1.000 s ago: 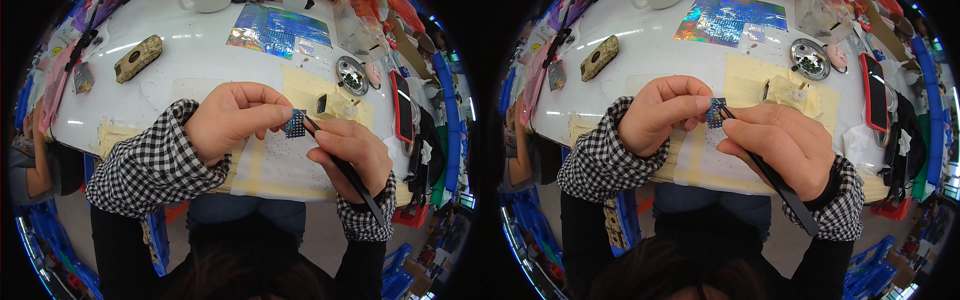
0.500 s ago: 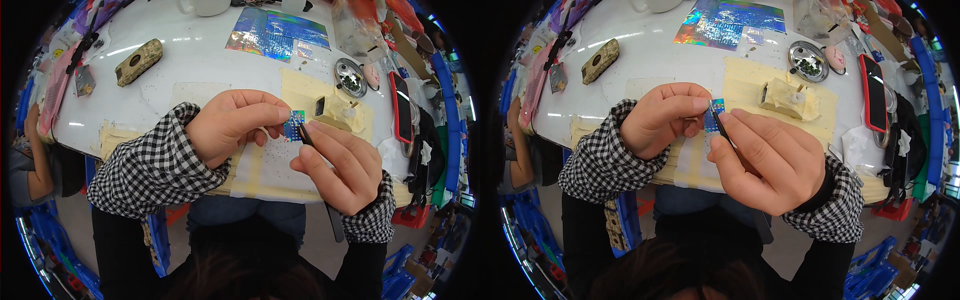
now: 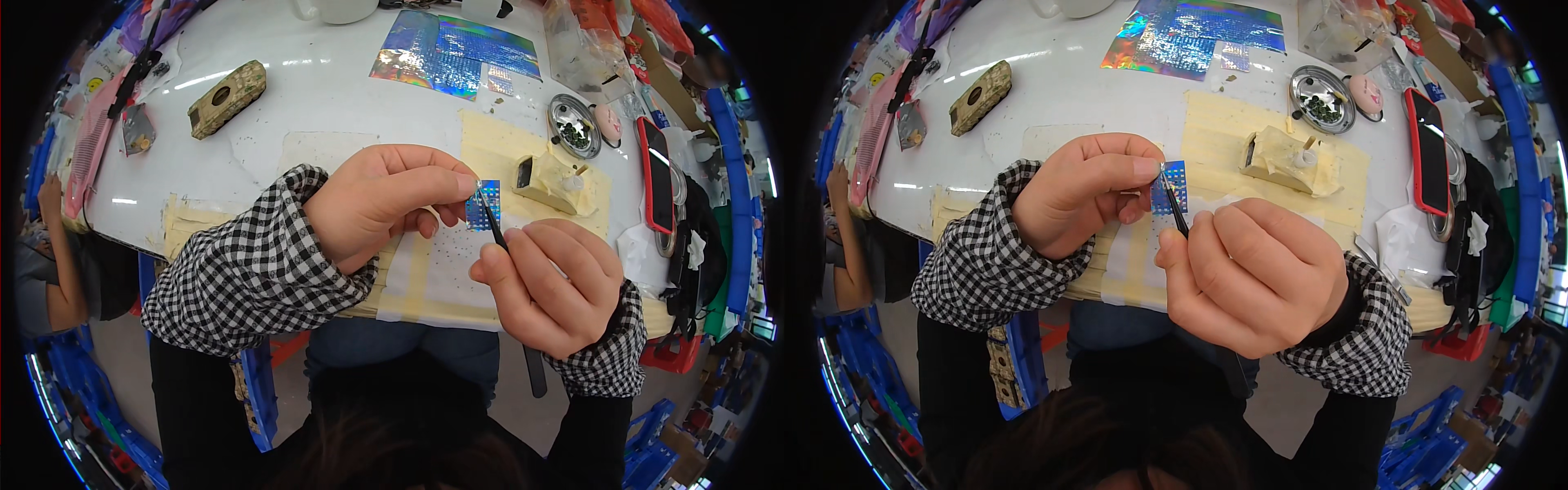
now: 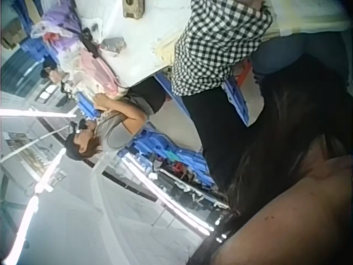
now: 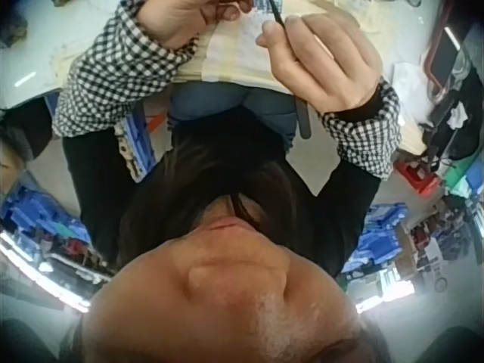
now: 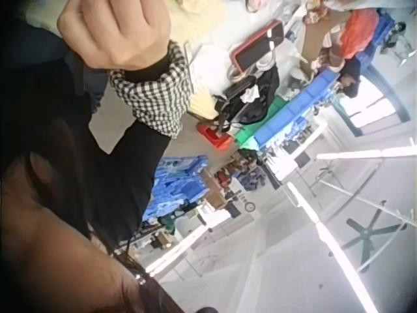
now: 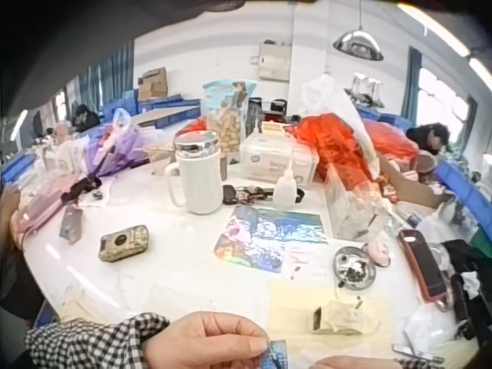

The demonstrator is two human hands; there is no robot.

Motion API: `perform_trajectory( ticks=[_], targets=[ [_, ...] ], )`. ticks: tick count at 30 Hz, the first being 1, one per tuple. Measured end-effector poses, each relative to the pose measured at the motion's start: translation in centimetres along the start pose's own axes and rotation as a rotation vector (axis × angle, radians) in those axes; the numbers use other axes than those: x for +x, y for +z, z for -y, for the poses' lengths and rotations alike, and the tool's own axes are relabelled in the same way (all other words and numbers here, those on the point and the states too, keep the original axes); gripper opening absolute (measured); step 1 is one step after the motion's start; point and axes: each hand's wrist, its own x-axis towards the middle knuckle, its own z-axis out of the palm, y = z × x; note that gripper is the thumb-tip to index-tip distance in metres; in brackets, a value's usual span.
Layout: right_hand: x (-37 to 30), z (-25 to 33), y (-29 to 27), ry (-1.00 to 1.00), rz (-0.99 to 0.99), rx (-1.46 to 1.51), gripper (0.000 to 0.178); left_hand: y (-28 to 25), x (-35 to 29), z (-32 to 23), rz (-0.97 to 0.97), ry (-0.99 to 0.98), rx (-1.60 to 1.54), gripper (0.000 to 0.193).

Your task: Using tweezers to precisely place small electronic components onto a grid-like substrate.

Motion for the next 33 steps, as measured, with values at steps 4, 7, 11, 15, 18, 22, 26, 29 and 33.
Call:
perform_trajectory(
  ticks=[4, 7, 11, 15, 18, 22, 26, 29, 33],
  targets=[
    [0.0, 0.0, -0.1, 0.008, -0.003, 0.005, 0.013, 0.1, 0.0, -0.2, -0.005, 0.023, 0.056, 0.017],
    [0.0, 0.1, -0.2, 0.018, 0.013, 0.011, 0.017, 0.0, 0.0, -0.1, -0.007, 0.094, 0.159, 0.017],
    [0.0, 0.0, -1.0, 0.035, 0.060, 0.075, 0.024, -0.2, 0.0, -0.3, -0.048, 0.165, 0.216, 0.019],
    [-0.3, 0.5, -0.6, 0.074, 0.039, 0.201, 0.017, -1.2, 0.6, -0.1, -0.143, 0.276, 0.221, 0.021],
    [-0.8, 1.1, -0.9, 0.082, 0.165, 0.245, 0.019, -1.5, 0.8, -0.2, -0.171, 0.308, 0.220, 0.023],
    [-1.3, 1.9, -1.0, 0.130, 0.283, 0.303, 0.021, -1.7, 0.9, 0.0, -0.154, 0.340, 0.253, 0.023],
    [-1.1, 2.4, -0.4, 0.096, 0.308, 0.310, 0.018, -1.8, 0.9, 0.0, -0.155, 0.380, 0.274, 0.022],
    [-1.5, 3.0, 0.1, 0.055, 0.320, 0.290, 0.016, -1.8, 0.8, 0.0, -0.155, 0.390, 0.278, 0.023],
    [-1.6, 3.2, 0.4, 0.011, 0.361, 0.246, 0.015, -2.1, 1.7, 0.7, -0.173, 0.444, 0.275, 0.029]
  ],
)
